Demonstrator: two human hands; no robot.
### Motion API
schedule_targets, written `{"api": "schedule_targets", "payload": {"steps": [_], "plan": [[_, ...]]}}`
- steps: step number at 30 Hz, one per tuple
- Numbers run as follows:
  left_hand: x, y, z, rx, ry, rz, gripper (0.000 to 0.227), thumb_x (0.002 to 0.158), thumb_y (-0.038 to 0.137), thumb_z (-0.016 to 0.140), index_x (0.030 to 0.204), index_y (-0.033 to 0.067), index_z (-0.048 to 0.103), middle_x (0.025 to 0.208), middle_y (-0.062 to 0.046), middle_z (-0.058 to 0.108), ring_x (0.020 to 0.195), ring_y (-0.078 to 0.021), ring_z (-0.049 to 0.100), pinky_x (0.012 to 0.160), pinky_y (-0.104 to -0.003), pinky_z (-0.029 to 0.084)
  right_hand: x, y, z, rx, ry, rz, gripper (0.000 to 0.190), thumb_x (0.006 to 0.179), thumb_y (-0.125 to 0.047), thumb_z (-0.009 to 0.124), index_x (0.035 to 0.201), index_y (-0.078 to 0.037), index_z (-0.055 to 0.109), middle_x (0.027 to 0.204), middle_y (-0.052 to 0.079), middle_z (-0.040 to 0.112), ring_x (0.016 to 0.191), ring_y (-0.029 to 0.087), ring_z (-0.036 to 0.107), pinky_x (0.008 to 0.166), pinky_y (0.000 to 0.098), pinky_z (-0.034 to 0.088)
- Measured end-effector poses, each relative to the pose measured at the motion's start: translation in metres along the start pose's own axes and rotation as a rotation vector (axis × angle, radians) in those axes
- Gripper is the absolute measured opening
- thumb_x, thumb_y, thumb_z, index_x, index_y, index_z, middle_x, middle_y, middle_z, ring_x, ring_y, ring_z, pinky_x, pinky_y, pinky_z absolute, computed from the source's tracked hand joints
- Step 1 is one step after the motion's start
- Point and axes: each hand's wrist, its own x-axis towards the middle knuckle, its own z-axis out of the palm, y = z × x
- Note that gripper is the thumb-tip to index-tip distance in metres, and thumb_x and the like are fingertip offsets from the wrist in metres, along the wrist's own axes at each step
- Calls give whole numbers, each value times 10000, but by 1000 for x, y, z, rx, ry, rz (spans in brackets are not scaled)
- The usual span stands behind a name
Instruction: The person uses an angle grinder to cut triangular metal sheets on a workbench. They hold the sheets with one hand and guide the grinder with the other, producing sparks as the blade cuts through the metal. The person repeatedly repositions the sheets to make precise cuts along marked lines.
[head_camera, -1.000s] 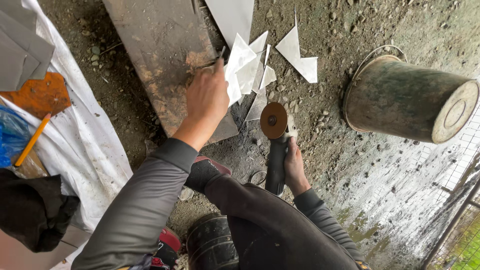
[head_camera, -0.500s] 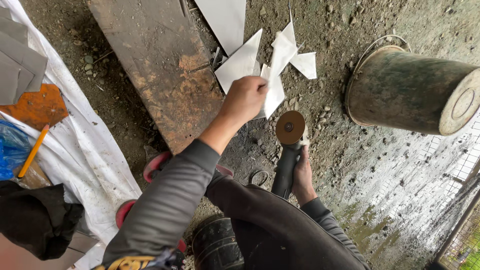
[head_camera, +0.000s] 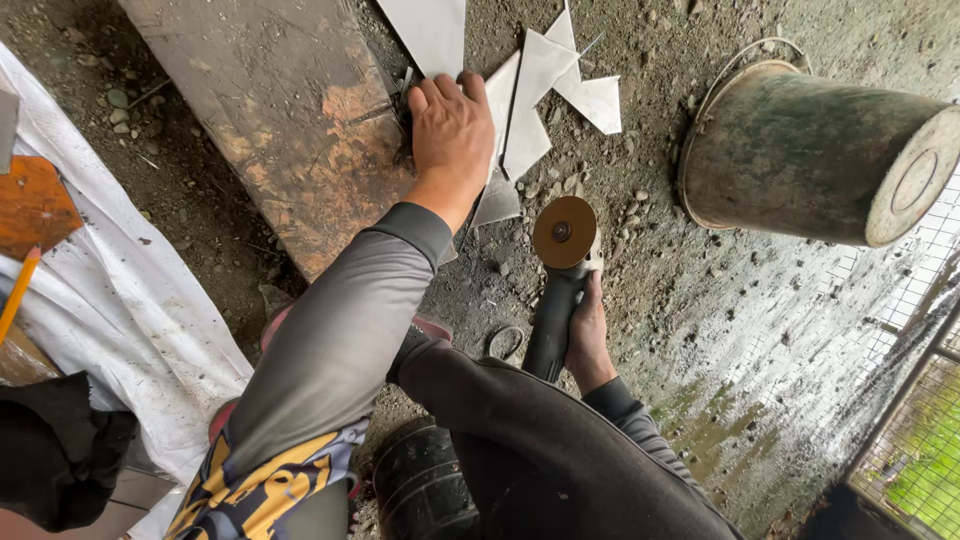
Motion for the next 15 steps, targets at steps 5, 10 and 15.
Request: {"api": "schedule_targets", "payload": {"steps": [5, 10, 15], "plan": [[9, 0, -20, -411, -183, 17, 149, 947, 113, 619, 909, 14, 723, 1038, -183, 694, 991, -327, 643, 949, -508, 427, 0, 2, -4, 6, 3, -28, 878, 943, -735, 401, 1394, 19, 412, 959, 182, 672, 731, 249, 717, 629, 406, 632], [-1, -56, -62, -524, -81, 178, 262, 973, 250, 684, 911, -2, 717, 1030, -200, 706, 968, -347, 683, 920, -589, 476, 8, 7, -12, 49, -17, -36, 827, 985, -711, 390, 1416, -6, 432, 986, 163, 673, 765, 226, 710, 640, 385, 619], [-44, -146, -89, -258, -346, 174, 276, 986, 246, 675, 995, -22, 739, 1070, -235, 688, 1045, -408, 659, 970, -603, 429, 13, 9, -5, 16, -79, -34, 794, 1013, -687, 377, 1376, 14, 460, 959, 167, 666, 727, 239, 697, 627, 393, 623]]}}
